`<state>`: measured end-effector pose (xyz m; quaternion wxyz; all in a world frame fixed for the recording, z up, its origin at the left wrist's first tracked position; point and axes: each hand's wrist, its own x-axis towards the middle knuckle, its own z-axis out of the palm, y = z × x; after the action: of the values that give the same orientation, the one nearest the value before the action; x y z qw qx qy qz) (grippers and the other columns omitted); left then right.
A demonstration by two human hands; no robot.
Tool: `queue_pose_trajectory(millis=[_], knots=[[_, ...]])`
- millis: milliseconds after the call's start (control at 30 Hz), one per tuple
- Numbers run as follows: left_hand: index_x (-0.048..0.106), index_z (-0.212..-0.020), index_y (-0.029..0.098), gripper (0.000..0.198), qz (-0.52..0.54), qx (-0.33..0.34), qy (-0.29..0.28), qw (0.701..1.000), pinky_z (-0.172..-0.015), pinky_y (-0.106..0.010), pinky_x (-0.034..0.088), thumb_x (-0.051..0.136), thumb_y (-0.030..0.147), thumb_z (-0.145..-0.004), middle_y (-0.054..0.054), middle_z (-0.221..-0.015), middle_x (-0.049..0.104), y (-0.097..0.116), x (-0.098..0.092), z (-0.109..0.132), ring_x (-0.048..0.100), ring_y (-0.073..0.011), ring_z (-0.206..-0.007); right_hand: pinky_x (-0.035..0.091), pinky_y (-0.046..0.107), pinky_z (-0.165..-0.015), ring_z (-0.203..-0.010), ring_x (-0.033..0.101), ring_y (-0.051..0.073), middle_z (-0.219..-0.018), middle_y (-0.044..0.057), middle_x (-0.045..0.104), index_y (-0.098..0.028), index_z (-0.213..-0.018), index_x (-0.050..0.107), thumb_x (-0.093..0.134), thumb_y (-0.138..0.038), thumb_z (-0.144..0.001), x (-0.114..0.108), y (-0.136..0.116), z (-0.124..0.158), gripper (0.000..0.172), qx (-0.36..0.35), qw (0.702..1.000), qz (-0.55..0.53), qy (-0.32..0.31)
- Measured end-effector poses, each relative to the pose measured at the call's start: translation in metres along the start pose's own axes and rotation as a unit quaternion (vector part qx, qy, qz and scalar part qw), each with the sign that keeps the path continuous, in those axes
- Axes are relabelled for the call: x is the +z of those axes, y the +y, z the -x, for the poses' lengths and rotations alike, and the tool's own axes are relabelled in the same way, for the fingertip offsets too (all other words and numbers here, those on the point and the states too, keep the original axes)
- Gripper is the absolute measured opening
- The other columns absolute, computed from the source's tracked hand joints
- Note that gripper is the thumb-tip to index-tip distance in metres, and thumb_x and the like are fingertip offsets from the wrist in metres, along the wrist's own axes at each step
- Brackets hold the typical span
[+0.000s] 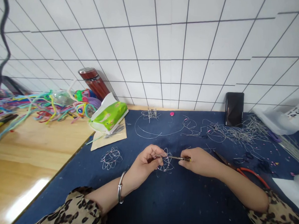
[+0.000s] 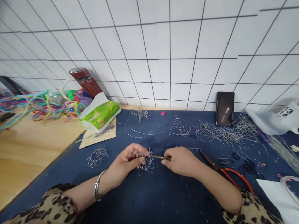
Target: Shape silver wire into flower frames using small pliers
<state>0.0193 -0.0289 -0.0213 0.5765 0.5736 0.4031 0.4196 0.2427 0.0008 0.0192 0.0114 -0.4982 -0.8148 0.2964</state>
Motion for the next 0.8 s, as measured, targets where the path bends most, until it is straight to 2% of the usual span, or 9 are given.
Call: queue_pose_trajectory(millis=[800], knots=[[0.054,-0.096,0.014,0.013,0.004,-0.016,-0.027,1.0,-0.06,-0.021,0.038,0.054,0.016,-0.083,-0.001,-0.074,0.056,0.0051,0.0001,-0.001,0.048,-0.0093,-0.066,0.027,0.021,-0.052,-0.063,0.051,0.011,-0.071,-0.002,0.062,-0.024,-0.076,0.058,0.045,-0.044,-0.08,0.0035,-0.0006,-0.0021,0.025,0.003,1.0,0.015,0.0]])
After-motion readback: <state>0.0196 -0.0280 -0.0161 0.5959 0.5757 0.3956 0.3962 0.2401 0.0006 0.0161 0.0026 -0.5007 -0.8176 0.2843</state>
